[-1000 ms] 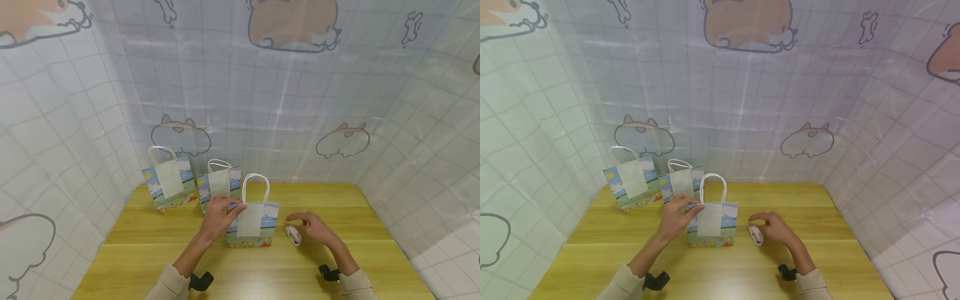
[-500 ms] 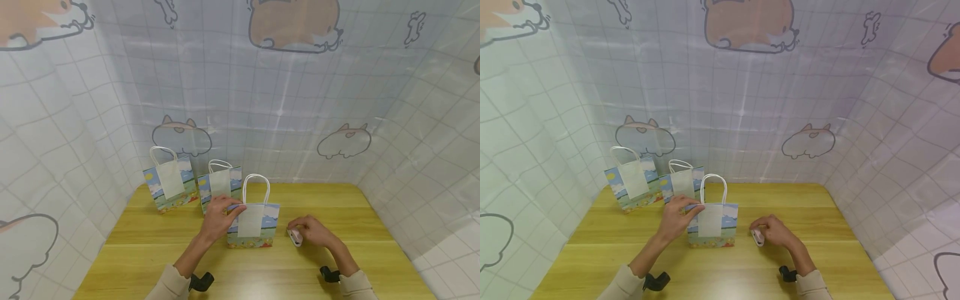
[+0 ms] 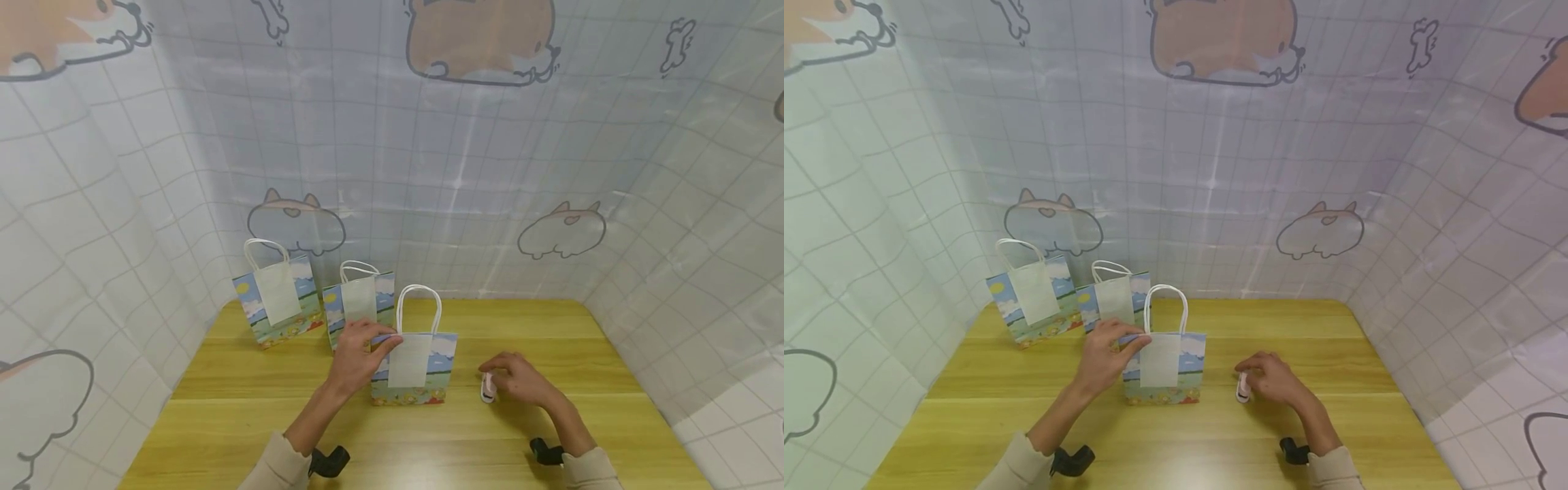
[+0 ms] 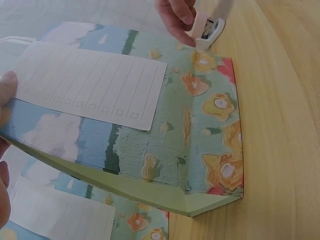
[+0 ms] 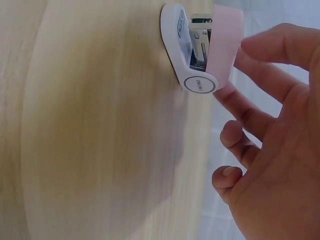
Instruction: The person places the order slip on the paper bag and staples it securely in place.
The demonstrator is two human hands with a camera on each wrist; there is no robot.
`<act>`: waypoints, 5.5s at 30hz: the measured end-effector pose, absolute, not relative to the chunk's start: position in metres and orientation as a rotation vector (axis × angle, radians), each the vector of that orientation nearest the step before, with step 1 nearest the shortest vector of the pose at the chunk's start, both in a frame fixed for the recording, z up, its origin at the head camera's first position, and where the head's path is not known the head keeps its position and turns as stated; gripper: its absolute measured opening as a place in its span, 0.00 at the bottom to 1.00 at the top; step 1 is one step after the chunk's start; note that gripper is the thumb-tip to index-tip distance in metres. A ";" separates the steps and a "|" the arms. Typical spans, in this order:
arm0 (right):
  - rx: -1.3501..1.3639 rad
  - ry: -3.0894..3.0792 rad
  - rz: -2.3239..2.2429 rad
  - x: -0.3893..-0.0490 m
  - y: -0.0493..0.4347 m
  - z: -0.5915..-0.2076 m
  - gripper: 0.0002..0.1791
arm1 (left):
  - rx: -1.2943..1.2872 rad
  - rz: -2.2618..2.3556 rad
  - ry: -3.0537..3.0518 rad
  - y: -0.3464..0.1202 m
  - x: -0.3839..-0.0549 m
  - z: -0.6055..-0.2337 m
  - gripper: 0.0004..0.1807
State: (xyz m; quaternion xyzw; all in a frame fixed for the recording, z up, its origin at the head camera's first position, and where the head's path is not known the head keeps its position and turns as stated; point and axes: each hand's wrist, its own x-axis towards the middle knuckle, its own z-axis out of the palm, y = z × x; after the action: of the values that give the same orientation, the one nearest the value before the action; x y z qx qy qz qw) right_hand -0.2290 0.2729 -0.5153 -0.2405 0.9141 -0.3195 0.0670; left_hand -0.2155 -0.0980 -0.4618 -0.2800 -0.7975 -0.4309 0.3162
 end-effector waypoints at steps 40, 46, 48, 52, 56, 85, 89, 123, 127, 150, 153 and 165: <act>-0.566 2.712 -0.983 -0.219 0.302 -0.522 0.21 | -0.735 -1.140 -2.093 -0.098 -0.215 -0.458 0.06; -0.486 2.659 -1.032 -0.221 0.302 -0.521 0.26 | -0.749 -1.145 -2.088 -0.098 -0.216 -0.458 0.05; -0.470 2.626 -1.066 -0.222 0.300 -0.520 0.26 | -0.746 -1.142 -2.087 -0.098 -0.216 -0.459 0.06; -0.444 2.560 -1.134 -0.221 0.295 -0.519 0.27 | -0.736 -1.137 -2.092 -0.098 -0.216 -0.460 0.06; -0.435 2.527 -1.162 -0.220 0.292 -0.518 0.28 | -0.742 -1.138 -2.083 -0.098 -0.215 -0.461 0.06; -0.498 2.408 -1.319 -0.221 0.282 -0.513 0.18 | -0.716 -1.149 -2.113 -0.098 -0.215 -0.462 0.06; -0.549 2.349 -1.408 -0.220 0.276 -0.502 0.16 | -0.717 -1.151 -2.106 -0.097 -0.216 -0.462 0.06; -0.665 2.455 -1.801 -0.242 0.221 -0.444 0.19 | -0.696 -1.170 -2.114 -0.095 -0.214 -0.461 0.07; -0.670 2.530 -1.739 -0.248 0.211 -0.438 0.16 | -0.697 -1.166 -2.113 -0.095 -0.214 -0.462 0.07; -0.879 2.573 -1.555 -0.240 0.163 -0.384 0.17 | -0.716 -1.142 -2.096 -0.092 -0.214 -0.460 0.06; -0.886 2.570 -1.554 -0.247 0.164 -0.392 0.17 | -0.714 -1.153 -2.097 -0.092 -0.215 -0.460 0.06; -1.045 2.619 -1.375 -0.241 0.156 -0.381 0.14 | -0.679 -1.079 -2.096 -0.089 -0.215 -0.459 0.06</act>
State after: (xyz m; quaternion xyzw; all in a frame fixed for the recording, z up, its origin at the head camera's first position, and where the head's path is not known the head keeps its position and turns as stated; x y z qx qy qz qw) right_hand -0.2411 0.1561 -0.3813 -0.3330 0.8348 -0.4384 0.0024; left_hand -0.2148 -0.0890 -0.4594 -0.2607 -0.8042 -0.4140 0.3376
